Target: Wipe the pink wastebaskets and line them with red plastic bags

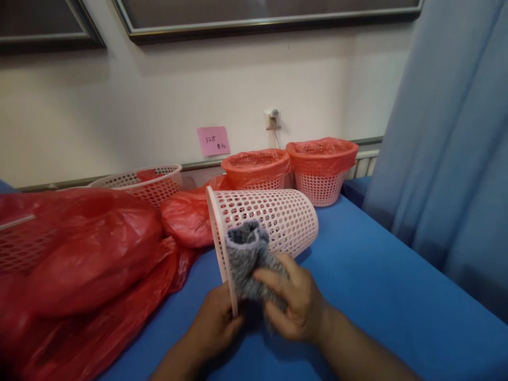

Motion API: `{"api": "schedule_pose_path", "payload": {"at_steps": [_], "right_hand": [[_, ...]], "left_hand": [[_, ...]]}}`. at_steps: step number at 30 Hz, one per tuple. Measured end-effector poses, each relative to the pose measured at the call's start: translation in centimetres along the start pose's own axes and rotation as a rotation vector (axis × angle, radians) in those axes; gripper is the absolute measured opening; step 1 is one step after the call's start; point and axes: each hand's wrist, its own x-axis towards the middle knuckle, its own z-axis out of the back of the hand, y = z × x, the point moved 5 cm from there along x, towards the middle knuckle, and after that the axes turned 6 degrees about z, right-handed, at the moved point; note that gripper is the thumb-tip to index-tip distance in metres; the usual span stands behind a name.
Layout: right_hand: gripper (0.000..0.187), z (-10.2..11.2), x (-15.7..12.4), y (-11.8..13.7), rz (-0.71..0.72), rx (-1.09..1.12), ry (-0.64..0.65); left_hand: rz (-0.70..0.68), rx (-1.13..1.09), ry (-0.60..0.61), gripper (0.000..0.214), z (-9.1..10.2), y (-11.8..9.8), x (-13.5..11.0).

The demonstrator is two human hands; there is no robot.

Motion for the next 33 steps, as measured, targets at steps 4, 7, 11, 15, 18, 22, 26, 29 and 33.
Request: {"api": "schedule_pose_path", "payload": {"at_steps": [4,7,11,15,18,22,26,29,33], "right_hand": [[0.045,4.5,-1.8,-9.7,-0.633,-0.185,-0.381],[0.05,6.2,-3.5,-14.7,-0.954,-0.024,-0.534],[0.046,5.2,-2.4,-11.6,-0.709,-0.083,-0.459],[0.046,2.0,-0.3,-3.7,-0.238,-0.056,-0.153],[0.057,0.7,0.4,-0.6,-0.047,0.1,0.025],[0.065,0.0,0.7,0.3,0.073,0.215,0.171],[0.065,-0.1,0.5,1.2,0.138,0.151,0.115],[0.06,-0.4,-0.1,2.4,0.25,0.048,0.094],[0.05,0.4,-0.4,-0.1,0.09,-0.114,-0.031]], "left_hand": [[0.035,0.064,0.024,0.042,-0.2,0.5,0.3],[0.074,0.145,0.093,0.039,-0.9,1.1,0.4],[0.134,0.211,0.146,0.034,-1.3,1.6,0.5],[0.139,0.117,0.157,0.035,-0.5,1.1,0.4],[0.027,-0.105,0.061,0.047,0.6,0.1,0.2],[-0.106,-0.317,-0.199,0.035,2.2,-0.2,-0.5],[-0.218,-0.27,-0.18,0.025,1.5,-0.8,-0.7],[-0.267,-0.205,-0.097,0.023,0.7,-1.5,-0.5],[-0.184,-0.119,-0.099,0.02,0.8,-1.3,-0.3]]}}
